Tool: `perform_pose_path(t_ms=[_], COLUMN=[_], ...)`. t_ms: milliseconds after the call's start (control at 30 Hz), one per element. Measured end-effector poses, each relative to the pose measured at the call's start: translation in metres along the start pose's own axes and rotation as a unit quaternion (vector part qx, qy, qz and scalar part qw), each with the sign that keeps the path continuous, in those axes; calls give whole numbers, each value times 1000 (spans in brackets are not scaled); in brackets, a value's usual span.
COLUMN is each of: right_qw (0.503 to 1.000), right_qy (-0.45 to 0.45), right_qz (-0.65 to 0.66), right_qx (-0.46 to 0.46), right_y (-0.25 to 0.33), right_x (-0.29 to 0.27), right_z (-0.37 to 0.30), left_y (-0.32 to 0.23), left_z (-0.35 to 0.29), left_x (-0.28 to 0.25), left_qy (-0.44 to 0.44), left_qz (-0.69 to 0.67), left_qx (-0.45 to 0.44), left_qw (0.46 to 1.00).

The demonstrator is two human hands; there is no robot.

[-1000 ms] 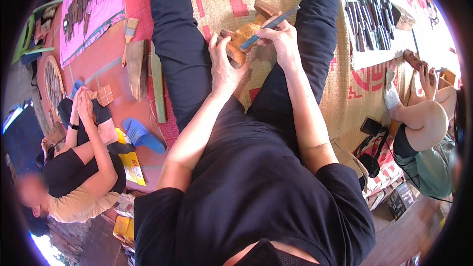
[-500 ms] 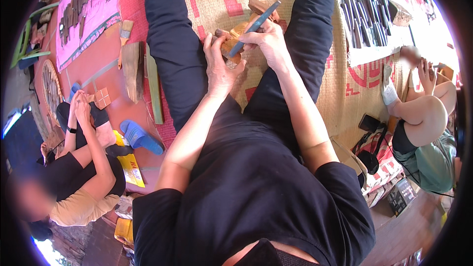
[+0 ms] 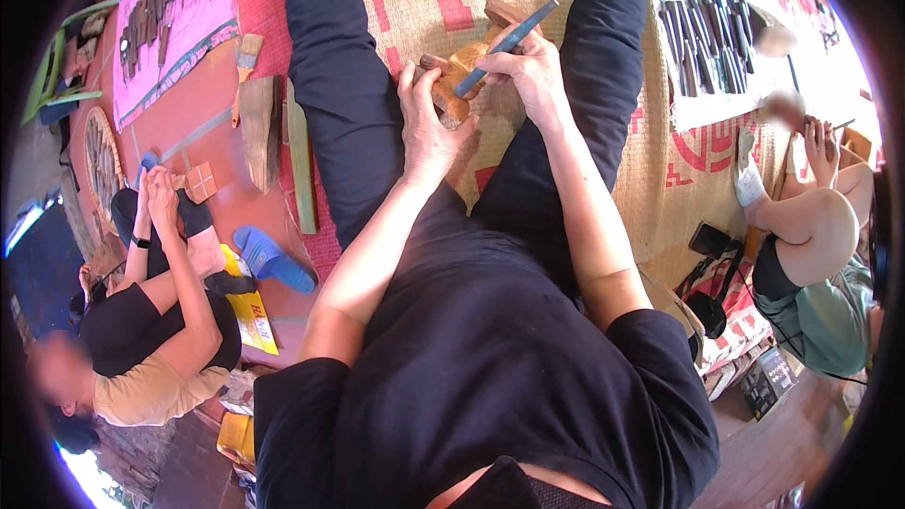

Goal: The person sits on a mat and carves a small wooden object using a chisel. They hold the wood in their left hand and use the chisel in their right hand to shape the piece, occasionally rotating it to access different sides.

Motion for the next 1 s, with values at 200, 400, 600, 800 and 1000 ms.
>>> perform_pose_path(t_ms=[200, 400, 600, 800, 1000], right_qw=[998, 1000, 999, 1000, 999], right_qy=[44, -8, 26, -10, 12], right_qz=[28, -28, 7, -24, 42], right_qx=[32, 11, 38, 3, 23], right_y=[0, 5, -3, -1, -10], right_x=[14, 0, 10, 5, 3], right_z=[-9, 1, -4, -7, -10], left_y=[-1, -2, -1, 0, -1], left_z=[1, 1, 1, -5, -5], left_x=[1, 1, 0, -2, -3], left_qy=[12, 11, 5, 13, 4], left_qz=[-16, -9, 3, -12, -18], left_qx=[-11, -15, -21, -17, -13], left_qw=[1000, 1000, 1000, 1000, 1000])
Point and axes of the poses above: each hand's wrist, its own z-axis towards the middle knuckle, its own x-axis out of the palm, y = z × x, the point moved 6 cm from there along z, towards the middle knuckle, and after that the axes turned 2 degrees about -y, right-handed, at the moved point
